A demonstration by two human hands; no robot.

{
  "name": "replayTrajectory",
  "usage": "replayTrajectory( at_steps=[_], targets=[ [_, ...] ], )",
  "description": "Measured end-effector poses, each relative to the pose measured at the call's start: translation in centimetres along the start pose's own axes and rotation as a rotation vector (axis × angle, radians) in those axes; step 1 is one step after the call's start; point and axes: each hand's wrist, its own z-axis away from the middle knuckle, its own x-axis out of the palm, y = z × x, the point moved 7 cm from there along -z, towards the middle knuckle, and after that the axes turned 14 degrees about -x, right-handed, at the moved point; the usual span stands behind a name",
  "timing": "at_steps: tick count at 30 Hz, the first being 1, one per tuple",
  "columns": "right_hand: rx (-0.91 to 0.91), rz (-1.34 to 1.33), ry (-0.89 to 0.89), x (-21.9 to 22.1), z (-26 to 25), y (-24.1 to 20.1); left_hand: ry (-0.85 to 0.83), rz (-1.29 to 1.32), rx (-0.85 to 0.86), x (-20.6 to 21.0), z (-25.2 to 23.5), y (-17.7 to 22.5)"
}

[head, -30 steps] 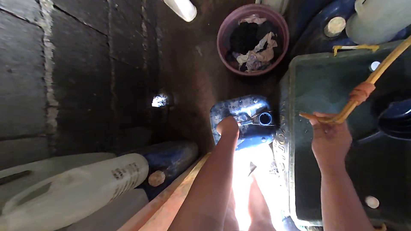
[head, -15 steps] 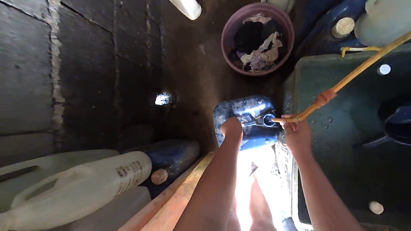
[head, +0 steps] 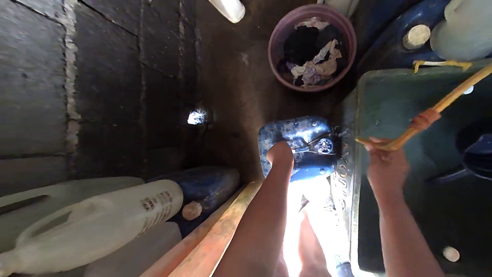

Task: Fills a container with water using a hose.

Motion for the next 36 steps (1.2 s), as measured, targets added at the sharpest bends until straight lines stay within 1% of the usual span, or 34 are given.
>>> replayTrajectory(
  at_steps=[2,5,7,10,14,17,18,20,22,23,24,25,27,29,31,33,34,36],
  targets=[
    [0.021,0.124,0.038,-2.9,0.3,1.5,-0.003,-0.003,-0.001,-0.1,0.0,0.0],
    [0.143,0.25,0.055,-6.8,1.9,5.4,-0.01,-0.009,-0.008,0.0,-0.2,0.1],
    [0.223,0.277,0.031,-8.3,3.4,7.8,-0.011,-0.008,-0.013,0.1,-0.2,0.1],
    [0.32,0.257,-0.012,-8.6,5.4,10.5,-0.01,-0.008,-0.017,0.2,-0.3,0.1],
    [0.412,0.194,-0.064,-6.1,6.7,12.5,0.006,0.01,-0.013,0.1,0.0,0.0],
    [0.502,0.186,-0.099,-3.5,6.5,12.8,-0.004,0.065,0.006,-0.2,0.1,-0.4],
    [0.524,0.152,-0.079,-2.8,6.5,12.6,0.001,0.072,0.008,-0.2,0.1,-0.5],
    [0.518,0.058,0.024,-2.1,6.2,11.5,0.002,0.09,0.011,0.1,0.0,-0.6],
    [0.44,-0.007,0.139,-1.6,5.9,9.4,-0.018,0.12,0.016,0.2,0.0,-0.7],
    [0.378,-0.021,0.16,-1.2,5.8,8.1,-0.036,0.126,0.022,0.0,0.0,-0.7],
    [0.305,-0.026,0.145,-0.5,5.8,6.7,-0.058,0.122,0.027,-0.1,0.0,-0.7],
    [0.236,-0.016,0.09,0.5,5.9,5.2,-0.082,0.116,0.033,-0.3,-0.1,-0.7],
    [0.131,0.057,-0.128,3.6,6.1,2.2,-0.112,0.099,0.045,-0.7,-0.4,-0.5],
    [0.026,0.163,-0.383,8.2,6.1,-0.4,-0.124,0.099,0.08,-0.8,-0.5,-0.3],
    [-0.121,0.284,-0.609,13.8,5.4,-2.7,-0.162,0.196,0.163,-0.8,-0.3,-1.0],
    [-0.215,0.435,-0.819,19.1,4.6,-4.3,-0.187,0.318,0.256,0.3,-1.1,-3.1],
    [-0.235,0.513,-0.909,21.3,4.2,-4.8,-0.204,0.353,0.291,1.2,-1.7,-4.7],
    [-0.165,0.617,-1.094,24.1,3.3,-5.2,-0.193,0.446,0.33,3.6,-3.1,-9.4]
  ],
)
